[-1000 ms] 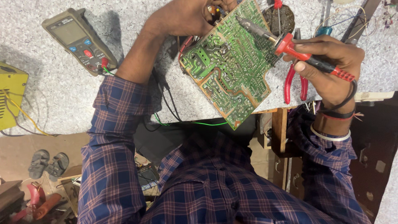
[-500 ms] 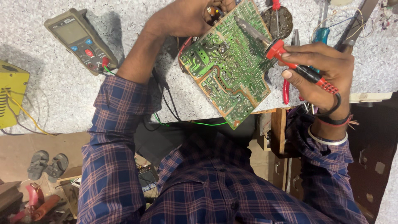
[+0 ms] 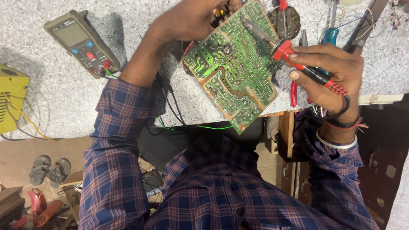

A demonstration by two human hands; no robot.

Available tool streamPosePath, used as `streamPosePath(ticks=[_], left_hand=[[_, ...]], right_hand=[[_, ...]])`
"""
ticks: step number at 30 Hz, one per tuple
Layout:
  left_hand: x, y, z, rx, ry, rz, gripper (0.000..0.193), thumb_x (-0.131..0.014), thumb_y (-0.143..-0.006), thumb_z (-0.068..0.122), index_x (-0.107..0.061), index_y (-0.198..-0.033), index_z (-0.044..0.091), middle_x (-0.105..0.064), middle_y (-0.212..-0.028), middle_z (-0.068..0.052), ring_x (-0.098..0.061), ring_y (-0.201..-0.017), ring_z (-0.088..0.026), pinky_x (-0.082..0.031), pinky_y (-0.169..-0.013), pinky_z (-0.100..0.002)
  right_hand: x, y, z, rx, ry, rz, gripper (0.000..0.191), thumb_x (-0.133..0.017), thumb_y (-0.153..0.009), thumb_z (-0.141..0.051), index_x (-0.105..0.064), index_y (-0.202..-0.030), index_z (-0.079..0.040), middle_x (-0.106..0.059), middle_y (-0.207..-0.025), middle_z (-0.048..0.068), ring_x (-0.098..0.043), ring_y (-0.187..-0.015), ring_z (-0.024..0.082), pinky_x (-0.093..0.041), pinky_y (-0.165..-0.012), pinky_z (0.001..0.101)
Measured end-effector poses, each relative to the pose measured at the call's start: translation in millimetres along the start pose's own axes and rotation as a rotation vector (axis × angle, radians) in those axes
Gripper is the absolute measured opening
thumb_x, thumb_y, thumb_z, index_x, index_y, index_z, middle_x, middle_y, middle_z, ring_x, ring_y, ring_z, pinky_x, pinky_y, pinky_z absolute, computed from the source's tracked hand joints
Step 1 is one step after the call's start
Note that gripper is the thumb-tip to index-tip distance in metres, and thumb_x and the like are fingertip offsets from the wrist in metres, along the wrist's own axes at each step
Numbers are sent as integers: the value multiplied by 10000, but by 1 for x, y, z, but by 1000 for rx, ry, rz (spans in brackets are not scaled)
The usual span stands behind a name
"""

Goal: The person tests a green circuit board with a multimeter, then uses a soldering iron to reflow solder on several joints. They remove a small black component with a screwdriver and place it on the table. The board remains on the workbench throughout.

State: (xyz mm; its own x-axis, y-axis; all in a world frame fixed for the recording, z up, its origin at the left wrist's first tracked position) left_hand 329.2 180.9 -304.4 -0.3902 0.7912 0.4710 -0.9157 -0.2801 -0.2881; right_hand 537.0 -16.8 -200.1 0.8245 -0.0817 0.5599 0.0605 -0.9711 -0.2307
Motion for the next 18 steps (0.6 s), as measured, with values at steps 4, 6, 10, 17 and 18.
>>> streamPosePath(ticks=[4, 6, 10, 17, 18], left_hand=[[1, 0, 5, -56, -32, 27, 306, -843, -1029, 132, -595, -1184, 40, -638, -1038, -25, -624, -929, -132, -518, -797, -319], [2, 0, 9, -76, -49, 44, 300, -839, -1014, 123, -600, -1176, 41, -641, -1038, -26, -629, -926, -134, -521, -798, -322], [4, 0, 15, -43, -116, 84, 318, -872, -1029, 170, -612, -1166, 49, -634, -994, -40, -627, -875, -151, -506, -770, -336], [4, -2, 17, -52, -135, 97, 349, -899, -997, 195, -625, -1152, 44, -654, -983, -61, -641, -865, -172, -511, -761, -339], [4, -2, 17, -66, -107, 94, 340, -887, -992, 183, -619, -1144, 37, -662, -1007, -60, -656, -899, -169, -523, -793, -332]], right_hand=[[1, 0, 0, 7, -35, -1, 234, -809, -946, -96, -731, -1156, -31, -720, -1201, 186, -728, -1108, 228, -591, -962, 301], [1, 1, 1, -3, -14, -2, 242, -811, -934, -91, -731, -1153, -24, -722, -1196, 189, -729, -1093, 228, -587, -946, 300], [1, 0, 3, -45, -14, -2, 248, -802, -883, -91, -734, -1112, -24, -728, -1156, 189, -730, -1014, 214, -586, -869, 288], [0, 0, 3, 4, -5, 1, 236, -805, -944, -104, -732, -1156, -34, -724, -1190, 181, -729, -1077, 224, -589, -919, 295], [1, 0, 4, 8, -10, 4, 232, -805, -950, -110, -732, -1157, -37, -724, -1191, 177, -730, -1081, 223, -593, -923, 295]])
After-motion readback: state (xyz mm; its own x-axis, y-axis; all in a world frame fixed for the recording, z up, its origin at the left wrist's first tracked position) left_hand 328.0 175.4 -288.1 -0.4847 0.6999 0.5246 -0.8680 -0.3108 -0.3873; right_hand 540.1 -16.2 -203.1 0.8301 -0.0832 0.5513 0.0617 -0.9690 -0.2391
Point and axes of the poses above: each hand's wrist, its own y-axis away from the middle knuckle, its own x-axis out of the back of the hand, z = x × y, the point moved 5 cm from there along -y, towards the middle knuckle
